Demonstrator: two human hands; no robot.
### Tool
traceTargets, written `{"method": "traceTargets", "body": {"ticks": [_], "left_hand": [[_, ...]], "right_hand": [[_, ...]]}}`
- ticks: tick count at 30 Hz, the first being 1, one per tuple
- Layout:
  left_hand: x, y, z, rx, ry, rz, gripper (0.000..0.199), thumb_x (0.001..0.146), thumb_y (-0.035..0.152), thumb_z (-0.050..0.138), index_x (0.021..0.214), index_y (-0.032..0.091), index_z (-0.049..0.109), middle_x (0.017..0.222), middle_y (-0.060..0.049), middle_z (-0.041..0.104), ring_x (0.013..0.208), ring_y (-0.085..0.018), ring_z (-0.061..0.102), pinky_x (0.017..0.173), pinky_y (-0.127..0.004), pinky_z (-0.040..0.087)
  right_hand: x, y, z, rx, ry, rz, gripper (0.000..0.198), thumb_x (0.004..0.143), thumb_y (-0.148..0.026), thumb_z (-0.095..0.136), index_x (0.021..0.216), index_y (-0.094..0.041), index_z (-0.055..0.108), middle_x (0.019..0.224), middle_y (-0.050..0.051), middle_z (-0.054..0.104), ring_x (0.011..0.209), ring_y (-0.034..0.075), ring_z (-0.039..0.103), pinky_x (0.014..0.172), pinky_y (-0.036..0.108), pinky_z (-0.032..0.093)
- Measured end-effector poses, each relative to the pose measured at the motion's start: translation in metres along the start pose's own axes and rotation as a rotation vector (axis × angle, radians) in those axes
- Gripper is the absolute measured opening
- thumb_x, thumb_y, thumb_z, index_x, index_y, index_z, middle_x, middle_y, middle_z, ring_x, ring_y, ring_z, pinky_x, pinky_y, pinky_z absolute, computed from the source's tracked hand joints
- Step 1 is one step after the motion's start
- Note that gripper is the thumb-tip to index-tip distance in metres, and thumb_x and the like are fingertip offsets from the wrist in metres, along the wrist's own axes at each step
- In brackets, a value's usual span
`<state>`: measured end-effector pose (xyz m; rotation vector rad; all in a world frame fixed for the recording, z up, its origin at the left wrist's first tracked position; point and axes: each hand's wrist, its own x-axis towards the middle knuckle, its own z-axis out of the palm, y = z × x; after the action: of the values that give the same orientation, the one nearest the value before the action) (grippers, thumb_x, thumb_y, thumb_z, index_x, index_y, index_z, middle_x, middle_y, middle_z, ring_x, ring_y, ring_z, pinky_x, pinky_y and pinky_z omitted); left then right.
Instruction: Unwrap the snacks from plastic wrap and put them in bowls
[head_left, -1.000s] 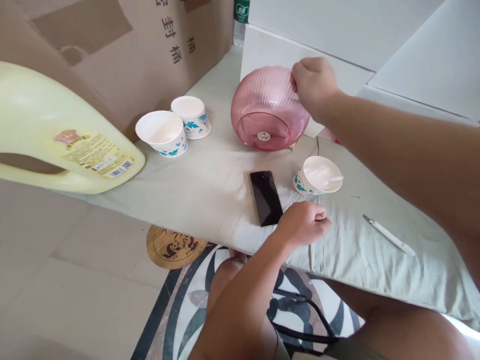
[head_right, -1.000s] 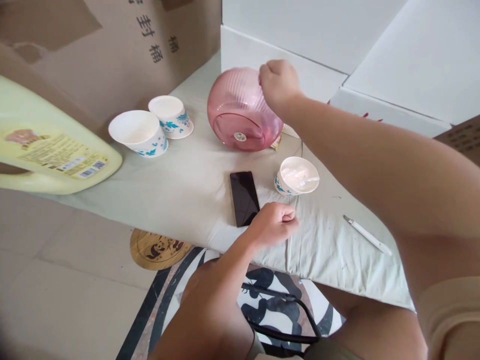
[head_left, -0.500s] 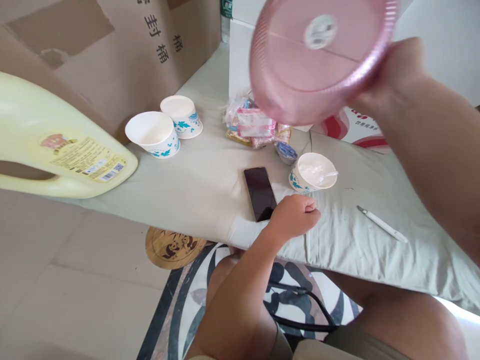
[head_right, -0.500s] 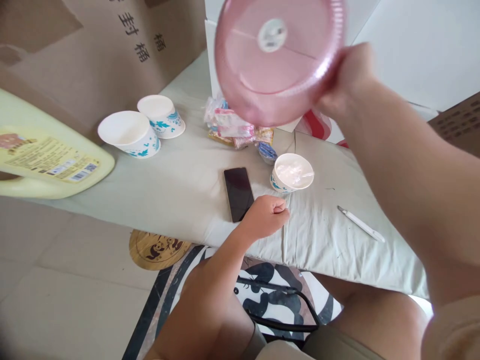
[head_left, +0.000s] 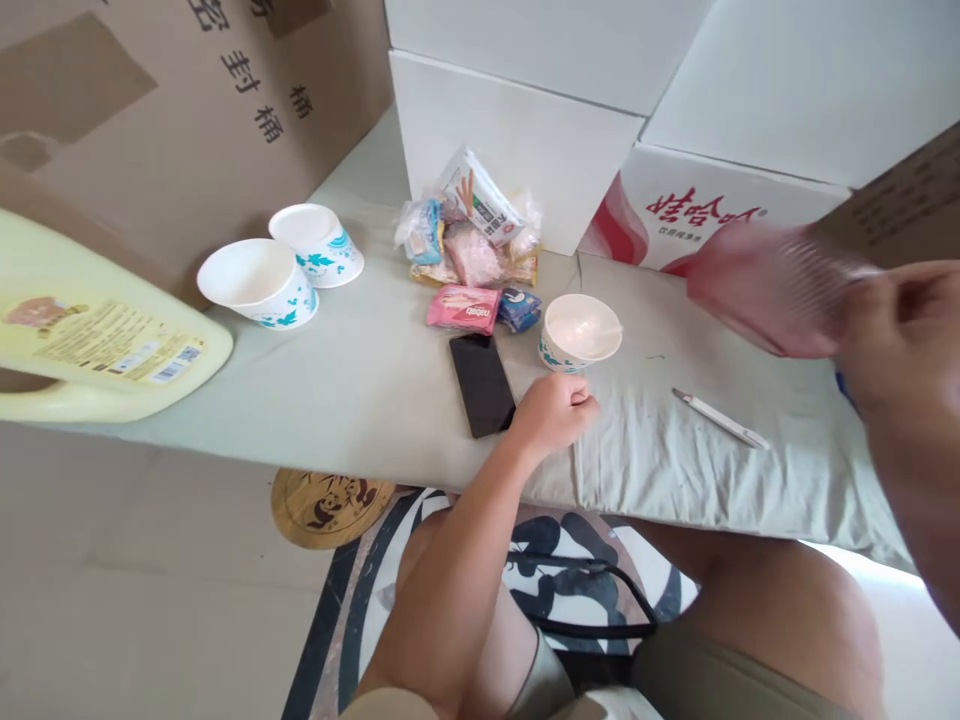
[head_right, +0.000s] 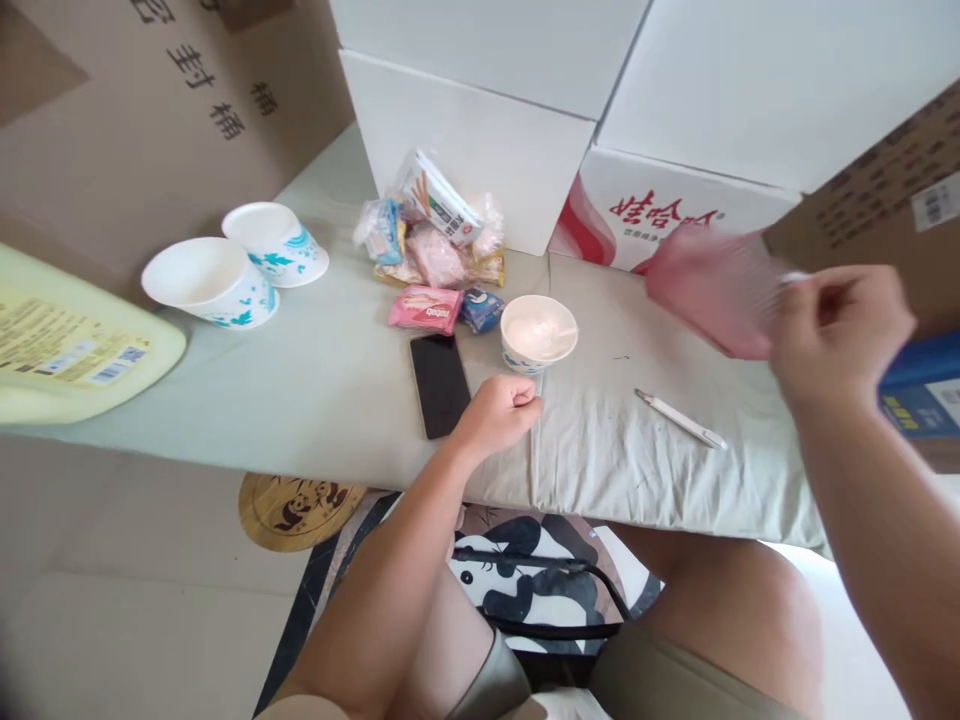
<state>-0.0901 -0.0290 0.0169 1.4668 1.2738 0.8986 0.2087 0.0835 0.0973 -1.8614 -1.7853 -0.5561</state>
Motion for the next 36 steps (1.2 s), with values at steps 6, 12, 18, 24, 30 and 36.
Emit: {"method": "traceTargets", "body": {"ticks": [6,12,18,24,30,36], "left_hand": [[0.014,0.004,0.024,0.068,-0.004,0.009,0.037,0.076,0.016,0.051,0.056,0.021,0.02,0.057,0.006,0.016,0.057,-0.01,0.02,0.059,-0.032,0.016],[0.023,0.011,0.026,0.086,-0.025,0.0,0.035,0.074,0.017,0.05,0.058,0.021,0.018,0.059,0.006,0.017,0.058,-0.009,0.019,0.058,-0.031,0.015],[0.033,-0.011,-0.032,0.115,0.35,-0.058,0.036,0.075,0.023,0.054,0.06,0.022,0.021,0.059,0.005,0.019,0.054,-0.01,0.023,0.056,-0.028,0.019],[0.056,-0.019,-0.047,0.84,0.6,-0.17,0.026,0.076,0.023,0.063,0.102,0.022,0.063,0.11,-0.009,0.066,0.107,-0.026,0.059,0.093,-0.039,0.044],[0.089,-0.01,-0.033,1.188,0.388,-0.167,0.047,0.087,0.021,0.053,0.134,0.02,0.058,0.143,-0.014,0.06,0.144,-0.03,0.04,0.123,-0.051,0.012],[0.094,0.014,-0.057,0.699,0.886,-0.114,0.03,0.09,0.03,0.055,0.116,0.016,0.063,0.118,-0.014,0.071,0.116,-0.028,0.062,0.108,-0.043,0.042]], "right_hand": [[-0.041,0.008,0.033,0.007,-0.268,-0.146,0.018,0.082,-0.034,0.056,0.086,-0.018,0.063,0.086,0.021,0.068,0.09,0.033,0.059,0.085,0.046,0.035],[-0.081,0.019,0.045,0.11,-0.301,-0.246,0.017,0.086,-0.039,0.051,0.088,-0.025,0.061,0.097,0.018,0.072,0.103,0.035,0.06,0.087,0.047,0.035],[-0.145,0.033,0.039,0.326,-0.088,-0.018,0.007,0.085,-0.033,0.049,0.086,-0.03,0.055,0.083,0.012,0.072,0.081,0.034,0.064,0.079,0.048,0.046],[-0.152,0.044,0.056,0.47,-0.288,-0.156,0.016,0.087,-0.031,0.05,0.091,-0.024,0.063,0.088,0.012,0.071,0.079,0.03,0.064,0.073,0.043,0.046],[-0.143,0.052,0.06,0.512,-0.345,-0.16,0.024,0.09,-0.027,0.048,0.101,-0.019,0.067,0.096,0.013,0.071,0.086,0.029,0.063,0.075,0.04,0.043],[-0.143,0.061,0.046,0.439,-0.342,-0.048,0.028,0.091,-0.026,0.047,0.108,-0.02,0.068,0.103,0.015,0.069,0.095,0.031,0.06,0.077,0.041,0.04]]}}
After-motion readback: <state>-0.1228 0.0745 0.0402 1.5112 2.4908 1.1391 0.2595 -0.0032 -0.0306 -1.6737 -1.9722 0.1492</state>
